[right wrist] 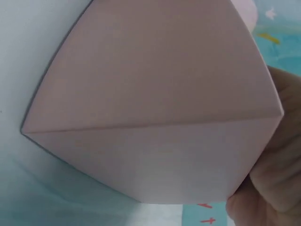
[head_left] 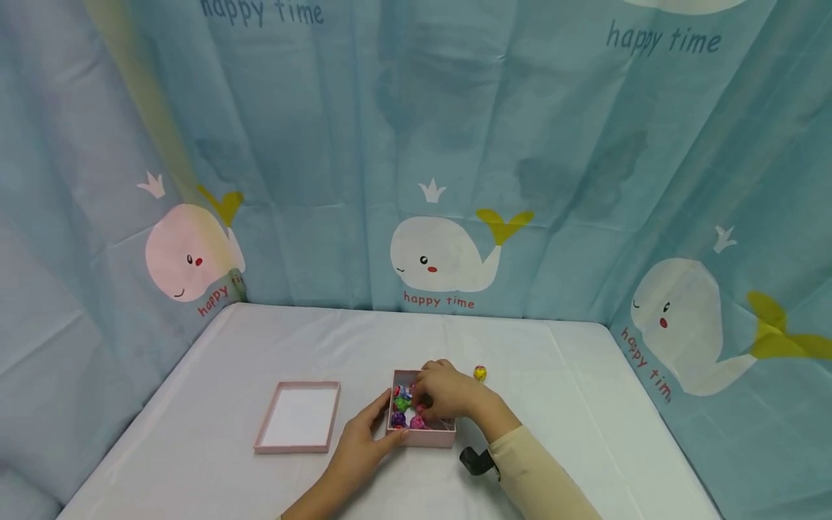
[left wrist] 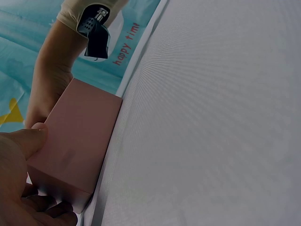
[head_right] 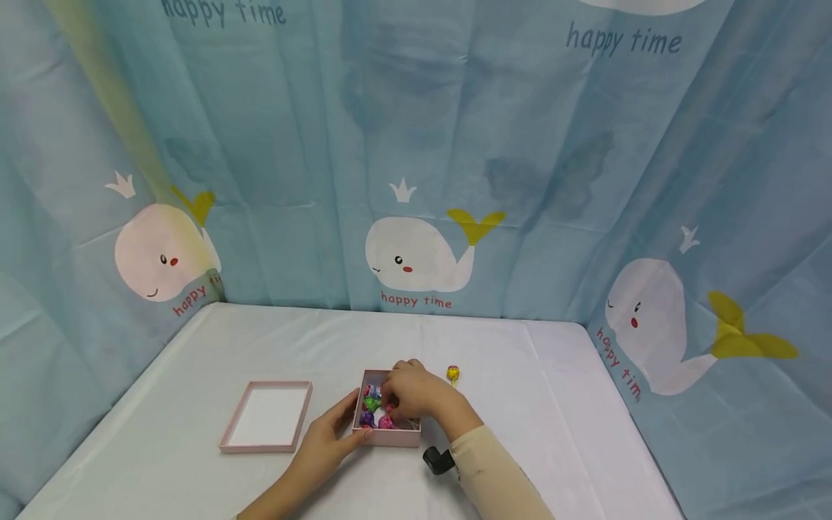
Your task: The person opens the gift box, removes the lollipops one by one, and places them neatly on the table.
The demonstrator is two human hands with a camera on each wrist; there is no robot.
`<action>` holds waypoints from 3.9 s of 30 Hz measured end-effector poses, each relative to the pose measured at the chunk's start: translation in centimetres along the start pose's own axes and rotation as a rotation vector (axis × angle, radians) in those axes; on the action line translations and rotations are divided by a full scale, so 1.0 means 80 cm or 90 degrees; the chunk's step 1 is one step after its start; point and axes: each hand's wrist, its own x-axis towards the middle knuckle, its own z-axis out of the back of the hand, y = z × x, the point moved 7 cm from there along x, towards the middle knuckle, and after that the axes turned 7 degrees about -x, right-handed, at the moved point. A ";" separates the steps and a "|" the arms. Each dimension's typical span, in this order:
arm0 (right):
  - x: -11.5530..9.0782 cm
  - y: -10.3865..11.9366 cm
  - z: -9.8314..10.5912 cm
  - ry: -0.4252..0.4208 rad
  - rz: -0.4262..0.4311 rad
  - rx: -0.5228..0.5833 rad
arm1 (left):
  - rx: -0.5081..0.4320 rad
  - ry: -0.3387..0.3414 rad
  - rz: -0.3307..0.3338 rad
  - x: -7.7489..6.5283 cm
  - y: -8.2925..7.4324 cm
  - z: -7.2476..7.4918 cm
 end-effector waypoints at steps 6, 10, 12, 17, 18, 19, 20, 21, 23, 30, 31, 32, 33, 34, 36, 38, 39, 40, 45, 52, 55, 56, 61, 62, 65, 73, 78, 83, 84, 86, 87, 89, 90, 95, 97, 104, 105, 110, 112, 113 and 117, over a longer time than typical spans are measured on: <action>-0.005 -0.008 -0.003 -0.056 -0.013 0.088 | -0.007 0.002 0.003 -0.002 0.002 0.000; -0.010 -0.016 -0.001 -0.106 -0.029 0.211 | 0.000 0.000 0.008 -0.005 0.004 0.001; -0.013 -0.018 0.002 -0.128 -0.041 0.259 | 0.003 -0.003 0.009 -0.006 0.005 0.000; -0.022 -0.025 0.014 -0.207 -0.073 0.336 | 0.002 -0.007 0.004 -0.006 0.006 -0.002; -0.025 -0.026 0.018 -0.225 -0.078 0.347 | 0.000 -0.007 0.003 -0.005 0.006 -0.002; -0.028 -0.026 0.022 -0.240 -0.084 0.359 | 0.000 -0.008 0.002 -0.005 0.005 -0.003; -0.031 -0.027 0.025 -0.253 -0.091 0.368 | 0.000 -0.007 0.002 -0.005 0.005 -0.003; -0.035 -0.028 0.028 -0.267 -0.096 0.374 | 0.000 -0.007 0.002 -0.005 0.004 -0.003; -0.043 -0.029 0.034 -0.291 -0.109 0.380 | 0.000 -0.005 0.004 -0.005 0.002 -0.004; -0.080 -0.036 0.053 -0.376 -0.154 0.372 | -0.003 -0.002 0.011 -0.006 0.000 -0.006; -0.086 -0.037 0.055 -0.388 -0.162 0.370 | -0.006 -0.002 0.011 -0.006 0.000 -0.006; -0.093 -0.039 0.057 -0.399 -0.170 0.370 | -0.007 -0.002 0.011 -0.006 0.000 -0.006; -0.099 -0.041 0.058 -0.411 -0.176 0.372 | -0.008 -0.001 0.011 -0.006 0.000 -0.006; -0.106 -0.043 0.060 -0.421 -0.182 0.373 | -0.008 0.000 0.011 -0.005 0.000 -0.006; -0.118 -0.046 0.061 -0.439 -0.192 0.374 | -0.008 0.001 0.013 -0.005 0.000 -0.006; -0.129 -0.050 0.062 -0.455 -0.193 0.377 | -0.005 0.002 0.016 -0.005 0.000 -0.005; -0.134 -0.052 0.062 -0.461 -0.195 0.376 | 0.000 0.001 0.016 -0.005 0.000 -0.005; -0.138 -0.055 0.063 -0.465 -0.199 0.371 | 0.002 0.000 0.016 -0.005 0.000 -0.004; -0.152 -0.077 0.066 -0.479 -0.228 0.359 | 0.007 -0.005 0.004 -0.002 -0.002 -0.003; -0.172 -0.116 0.056 -0.494 -0.308 0.370 | 0.011 0.001 0.002 0.000 -0.002 -0.004; -0.180 -0.133 0.047 -0.503 -0.353 0.382 | 0.012 -0.002 0.007 -0.001 -0.001 -0.003; -0.182 -0.139 0.044 -0.505 -0.368 0.388 | 0.013 -0.002 0.007 -0.001 -0.001 -0.002; -0.187 -0.162 0.022 -0.506 -0.426 0.406 | 0.013 0.002 0.013 -0.002 0.000 -0.002; -0.187 -0.165 0.017 -0.506 -0.434 0.413 | 0.014 0.002 0.012 -0.002 0.001 -0.002; -0.189 -0.174 0.005 -0.506 -0.447 0.425 | 0.017 0.002 0.012 -0.002 0.001 -0.002; -0.193 -0.192 -0.033 -0.445 -0.505 0.486 | 0.014 -0.001 0.013 -0.002 0.001 -0.002; -0.192 -0.196 -0.052 -0.411 -0.534 0.486 | 0.004 -0.001 0.001 -0.001 -0.001 -0.003; -0.188 -0.195 -0.061 -0.402 -0.529 0.459 | 0.007 0.001 0.002 -0.003 -0.001 -0.003; -0.187 -0.194 -0.062 -0.404 -0.527 0.454 | 0.007 0.002 0.003 -0.004 -0.001 -0.003; -0.186 -0.194 -0.062 -0.411 -0.522 0.445 | 0.008 0.004 -0.003 -0.004 -0.003 -0.003; -0.186 -0.194 -0.063 -0.414 -0.520 0.441 | 0.006 0.004 -0.003 -0.004 -0.003 -0.003; -0.185 -0.195 -0.063 -0.418 -0.520 0.434 | 0.001 0.005 0.000 -0.004 -0.003 -0.002; -0.185 -0.195 -0.064 -0.418 -0.521 0.431 | 0.001 0.005 -0.001 -0.004 -0.003 -0.002; -0.185 -0.198 -0.067 -0.414 -0.523 0.410 | 0.003 0.002 0.000 -0.003 -0.002 -0.002; -0.183 -0.199 -0.068 -0.410 -0.517 0.394 | 0.007 -0.001 -0.004 -0.002 -0.001 -0.002; -0.178 -0.200 -0.067 -0.403 -0.504 0.359 | 0.019 -0.009 -0.002 -0.001 0.000 -0.001; -0.178 -0.200 -0.067 -0.403 -0.503 0.361 | 0.019 -0.009 0.000 -0.002 0.000 -0.001; -0.179 -0.200 -0.068 -0.400 -0.503 0.374 | 0.021 -0.007 0.001 -0.002 0.000 -0.002; -0.179 -0.199 -0.067 -0.401 -0.500 0.378 | 0.023 -0.005 0.001 -0.002 -0.001 -0.002; -0.179 -0.199 -0.067 -0.402 -0.498 0.380 | 0.025 -0.005 0.000 -0.002 -0.001 -0.002; -0.179 -0.197 -0.065 -0.408 -0.495 0.384 | 0.025 -0.005 0.005 -0.001 -0.002 -0.001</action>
